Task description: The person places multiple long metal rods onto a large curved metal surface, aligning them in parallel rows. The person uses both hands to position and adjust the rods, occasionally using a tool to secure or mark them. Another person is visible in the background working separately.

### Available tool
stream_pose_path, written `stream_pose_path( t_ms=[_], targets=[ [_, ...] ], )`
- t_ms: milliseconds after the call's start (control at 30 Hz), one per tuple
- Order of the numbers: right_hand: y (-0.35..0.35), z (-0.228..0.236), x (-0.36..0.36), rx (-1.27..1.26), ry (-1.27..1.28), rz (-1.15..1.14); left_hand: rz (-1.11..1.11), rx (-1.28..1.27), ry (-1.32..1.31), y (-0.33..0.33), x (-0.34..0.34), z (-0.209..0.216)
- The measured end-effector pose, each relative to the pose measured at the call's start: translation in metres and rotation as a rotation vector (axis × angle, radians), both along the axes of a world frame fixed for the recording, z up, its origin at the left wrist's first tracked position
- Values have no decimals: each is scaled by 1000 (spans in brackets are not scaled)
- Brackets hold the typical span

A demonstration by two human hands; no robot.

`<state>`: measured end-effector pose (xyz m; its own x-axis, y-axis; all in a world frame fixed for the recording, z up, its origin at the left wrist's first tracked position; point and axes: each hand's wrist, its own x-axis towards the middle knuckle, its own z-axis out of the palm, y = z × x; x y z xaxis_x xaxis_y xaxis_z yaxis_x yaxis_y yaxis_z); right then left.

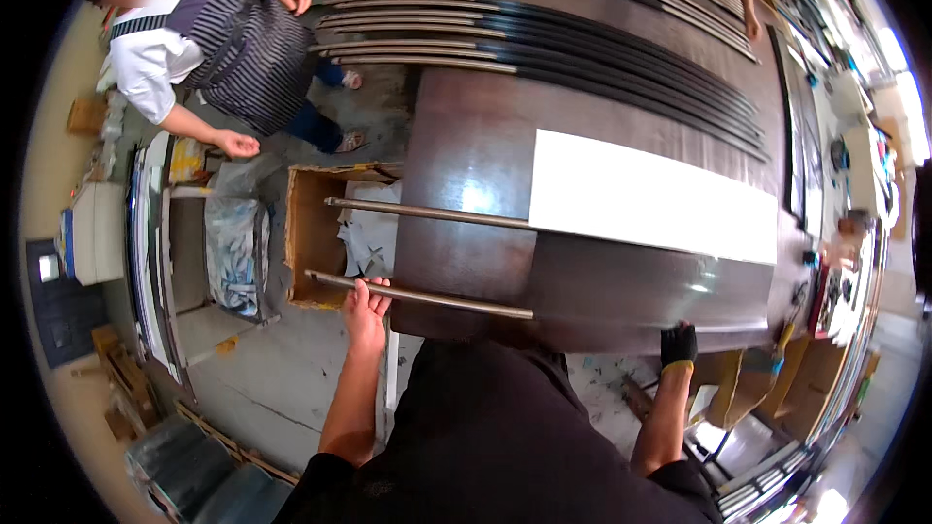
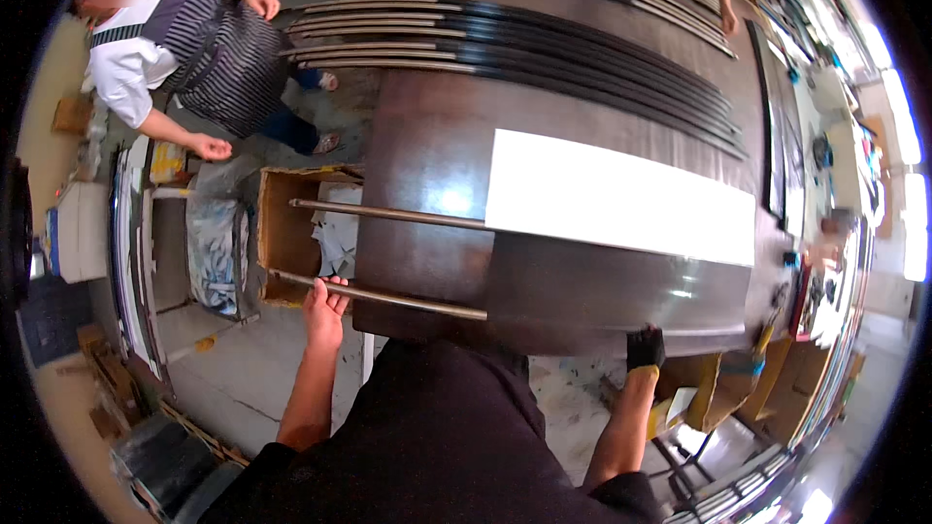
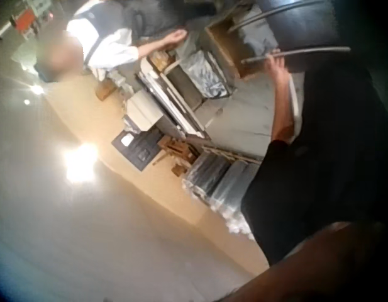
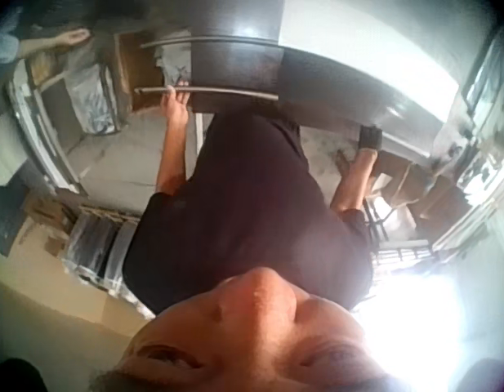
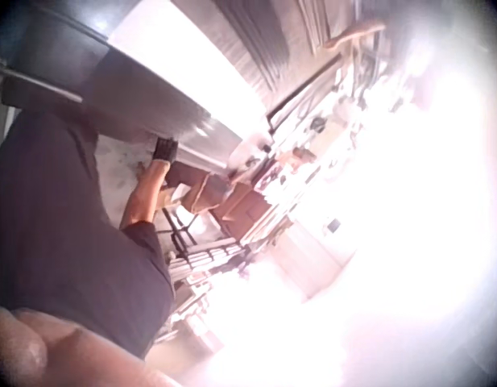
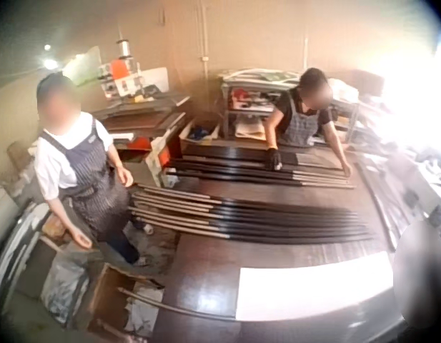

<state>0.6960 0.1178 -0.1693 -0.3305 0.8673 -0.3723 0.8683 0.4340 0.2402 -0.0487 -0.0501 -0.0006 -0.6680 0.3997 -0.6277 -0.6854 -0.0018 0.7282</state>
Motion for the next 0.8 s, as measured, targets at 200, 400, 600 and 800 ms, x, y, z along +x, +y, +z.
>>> stream_pose_path(
  t_ms=[200, 400, 600, 800],
  targets=[
    [59, 154, -102, 21, 1335, -1084, 6, 135, 68, 84, -74, 36],
    [189, 297, -266, 188, 1805, -1036, 58, 116, -7, 199, -181, 34],
    [287, 328, -367, 151, 1701, -728, 110, 139, -8, 252, -275, 21],
    [325, 337, -450, 125, 1644, -761, 167, 46, -12, 265, -347, -22]
  ],
)
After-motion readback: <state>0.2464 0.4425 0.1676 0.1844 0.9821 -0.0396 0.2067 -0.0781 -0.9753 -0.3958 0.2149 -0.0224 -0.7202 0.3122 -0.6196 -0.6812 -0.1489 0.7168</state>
